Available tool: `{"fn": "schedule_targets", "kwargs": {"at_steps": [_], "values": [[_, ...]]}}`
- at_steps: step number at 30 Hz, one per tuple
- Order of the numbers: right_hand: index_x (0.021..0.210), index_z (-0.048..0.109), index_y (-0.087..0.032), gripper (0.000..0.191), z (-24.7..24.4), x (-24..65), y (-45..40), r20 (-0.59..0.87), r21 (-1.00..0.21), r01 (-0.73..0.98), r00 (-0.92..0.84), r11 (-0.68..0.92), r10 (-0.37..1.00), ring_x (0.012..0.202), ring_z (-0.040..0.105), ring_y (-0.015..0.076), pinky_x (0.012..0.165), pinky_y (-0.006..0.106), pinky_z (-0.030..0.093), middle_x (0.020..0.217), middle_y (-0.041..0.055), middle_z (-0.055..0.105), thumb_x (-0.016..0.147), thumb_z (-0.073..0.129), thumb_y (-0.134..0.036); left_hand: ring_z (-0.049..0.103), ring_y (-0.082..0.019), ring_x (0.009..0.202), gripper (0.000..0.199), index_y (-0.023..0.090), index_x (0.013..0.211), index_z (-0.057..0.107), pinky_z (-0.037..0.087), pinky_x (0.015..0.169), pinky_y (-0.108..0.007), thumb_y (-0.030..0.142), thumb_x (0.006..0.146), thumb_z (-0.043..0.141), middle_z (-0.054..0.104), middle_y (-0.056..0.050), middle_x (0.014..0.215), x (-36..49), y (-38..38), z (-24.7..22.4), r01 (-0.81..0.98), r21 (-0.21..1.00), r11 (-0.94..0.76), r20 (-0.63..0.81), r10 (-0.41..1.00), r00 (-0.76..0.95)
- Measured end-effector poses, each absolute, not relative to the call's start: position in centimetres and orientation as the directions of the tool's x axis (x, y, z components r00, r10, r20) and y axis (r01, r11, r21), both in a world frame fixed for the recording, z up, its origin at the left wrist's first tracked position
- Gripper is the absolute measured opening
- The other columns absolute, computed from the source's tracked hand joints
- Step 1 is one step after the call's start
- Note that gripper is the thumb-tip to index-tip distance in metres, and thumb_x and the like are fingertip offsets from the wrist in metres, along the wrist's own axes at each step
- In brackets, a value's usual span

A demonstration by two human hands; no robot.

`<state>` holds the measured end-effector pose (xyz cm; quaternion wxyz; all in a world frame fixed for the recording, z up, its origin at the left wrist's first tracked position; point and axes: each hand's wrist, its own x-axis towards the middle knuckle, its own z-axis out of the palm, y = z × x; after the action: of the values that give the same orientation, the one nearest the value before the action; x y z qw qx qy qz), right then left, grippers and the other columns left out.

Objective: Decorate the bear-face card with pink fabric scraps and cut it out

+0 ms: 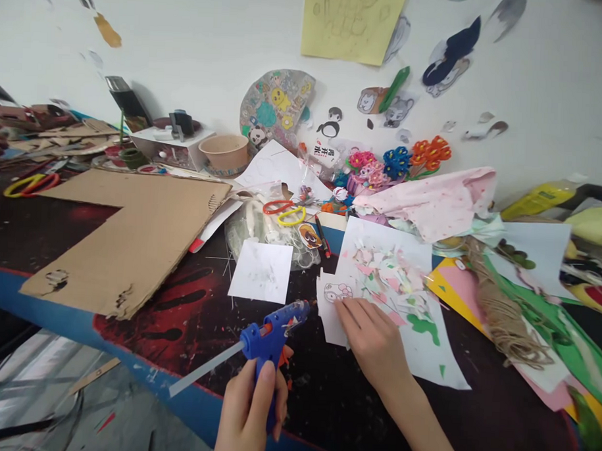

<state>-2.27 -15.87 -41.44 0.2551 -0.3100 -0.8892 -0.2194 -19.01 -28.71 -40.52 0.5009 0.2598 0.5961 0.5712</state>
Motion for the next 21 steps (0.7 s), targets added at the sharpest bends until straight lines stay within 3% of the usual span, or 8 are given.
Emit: {"fn": "schedule_targets", "kwargs": {"at_steps": [7, 17, 21], "values": [[0.094, 0.073, -0.007, 0.029, -41.31, -2.32, -15.79, 0.580, 0.246, 0.663, -0.685, 0.707, 0.441, 0.078, 0.069, 0.0231, 0.065, 0.035, 0.055, 0.086, 0.0139, 0.074, 0.093, 0.045, 0.000, 0.042, -0.007, 0.038, 0.046, 0.017, 0.067, 0.053, 0.036, 0.039, -0.017, 0.057, 0.089, 0.055, 0.047, 0.004, 0.048, -18.98, -28.50, -40.57, -0.247, 0.942, 0.229, -0.308, 0.881, -0.360], [0.092, 0.074, -0.008, 0.026, -41.32, -2.34, -15.80, 0.579, 0.266, 0.665, -0.689, 0.697, 0.436, 0.077, 0.068, 0.0217, 0.068, 0.034, 0.055, 0.082, 0.0119, 0.073, 0.092, 0.049, -0.001, 0.044, -0.011, 0.038, 0.045, 0.020, 0.065, 0.060, 0.035, 0.037, -0.023, 0.060, 0.085, 0.057, 0.048, 0.001, 0.048, -19.04, -28.24, -40.09, -0.166, 0.959, 0.231, -0.278, 0.884, -0.377], [0.094, 0.073, -0.006, 0.022, -41.66, -2.25, -15.80, 0.565, 0.221, 0.671, -0.680, 0.708, 0.467, 0.081, 0.068, 0.0231, 0.072, 0.035, 0.056, 0.086, 0.0130, 0.073, 0.091, 0.052, 0.000, 0.044, -0.011, 0.038, 0.046, 0.020, 0.062, 0.060, 0.036, 0.038, -0.023, 0.061, 0.084, 0.057, 0.048, 0.001, 0.047, -18.95, -28.16, -39.96, -0.164, 0.960, 0.228, -0.275, 0.884, -0.378]]}}
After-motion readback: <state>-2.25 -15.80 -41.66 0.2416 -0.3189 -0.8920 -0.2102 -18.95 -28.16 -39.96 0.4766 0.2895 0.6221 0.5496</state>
